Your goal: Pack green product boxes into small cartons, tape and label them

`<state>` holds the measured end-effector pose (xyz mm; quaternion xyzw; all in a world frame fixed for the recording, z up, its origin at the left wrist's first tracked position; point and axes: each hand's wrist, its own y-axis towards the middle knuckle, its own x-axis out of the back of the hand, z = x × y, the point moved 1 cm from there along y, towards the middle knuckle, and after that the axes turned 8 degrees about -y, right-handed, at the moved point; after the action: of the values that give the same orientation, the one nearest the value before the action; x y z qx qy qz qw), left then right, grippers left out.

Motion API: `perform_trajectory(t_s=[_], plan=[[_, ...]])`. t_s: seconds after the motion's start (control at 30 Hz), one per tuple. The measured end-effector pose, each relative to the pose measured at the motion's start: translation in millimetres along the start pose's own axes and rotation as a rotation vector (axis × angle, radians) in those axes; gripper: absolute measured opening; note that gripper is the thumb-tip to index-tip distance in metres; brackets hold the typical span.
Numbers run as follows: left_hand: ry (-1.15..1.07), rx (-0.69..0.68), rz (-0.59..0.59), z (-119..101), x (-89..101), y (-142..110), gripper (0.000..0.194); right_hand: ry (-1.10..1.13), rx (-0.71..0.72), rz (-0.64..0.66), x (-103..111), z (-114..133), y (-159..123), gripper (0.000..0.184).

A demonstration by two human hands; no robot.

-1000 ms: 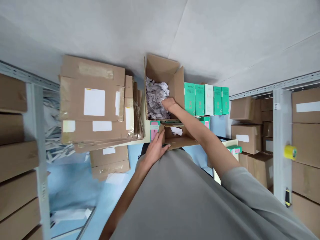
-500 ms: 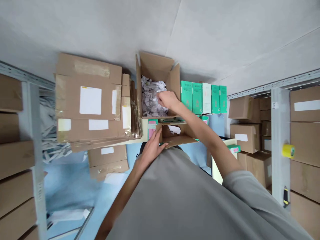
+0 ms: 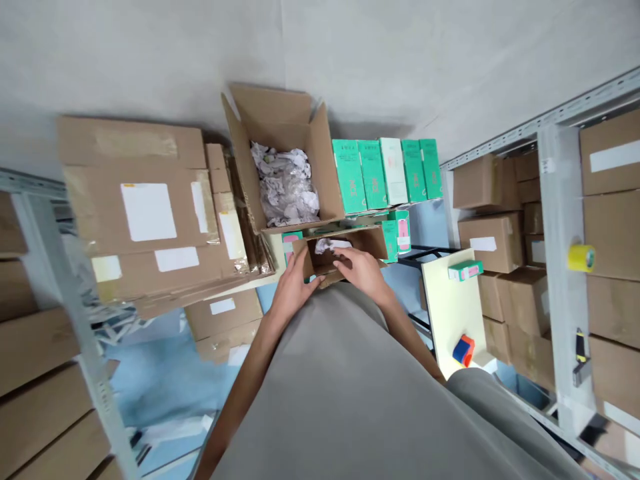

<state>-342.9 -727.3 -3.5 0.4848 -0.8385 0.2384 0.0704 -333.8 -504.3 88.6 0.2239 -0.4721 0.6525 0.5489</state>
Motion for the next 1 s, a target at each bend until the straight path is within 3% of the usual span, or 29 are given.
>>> perform_trajectory(t_s=[0.07,0.13,0.2,0.3,0.4,0.6,0.7,0.8,1.0], plan=[[0.022,0.005,0.014,0,3.3,-1,0.092,-0.064,-0.073,-0.161,-1,-12,-3,0.029],[0.032,0.011,0.016,1,5.2,-2,0.091,-0.141,-0.210,-0.389,6,-31,-8,0.032],[0.030,0.008,0.008,2,5.4,-2,0.091,-0.190,-0.347,-0.532,12,-55,-11,0.041],[0.037,-0.001,-0.007,4,5.2,-1,0.089,-0.140,-0.424,-0.477,10,-85,-12,0.032],[0.052,-0.012,-0.028,2,6.8,1,0.087,-0.056,-0.416,-0.383,1,-98,-17,0.016],[0.092,-0.122,0.014,-22,-3.9,13,0.086,0.093,-0.507,-0.508,-2,-114,-72,0.013],[0.135,-0.199,0.082,-45,-30.9,20,0.086,0.313,-0.574,-0.585,-1,-144,-112,0.025],[0.187,-0.257,0.162,-71,-74.4,26,0.085,0.540,-0.610,-0.662,-5,-186,-151,0.037],[0.211,-0.392,0.338,-119,-201.5,44,0.077,0.737,-0.786,-0.847,-16,-279,-243,0.044]])
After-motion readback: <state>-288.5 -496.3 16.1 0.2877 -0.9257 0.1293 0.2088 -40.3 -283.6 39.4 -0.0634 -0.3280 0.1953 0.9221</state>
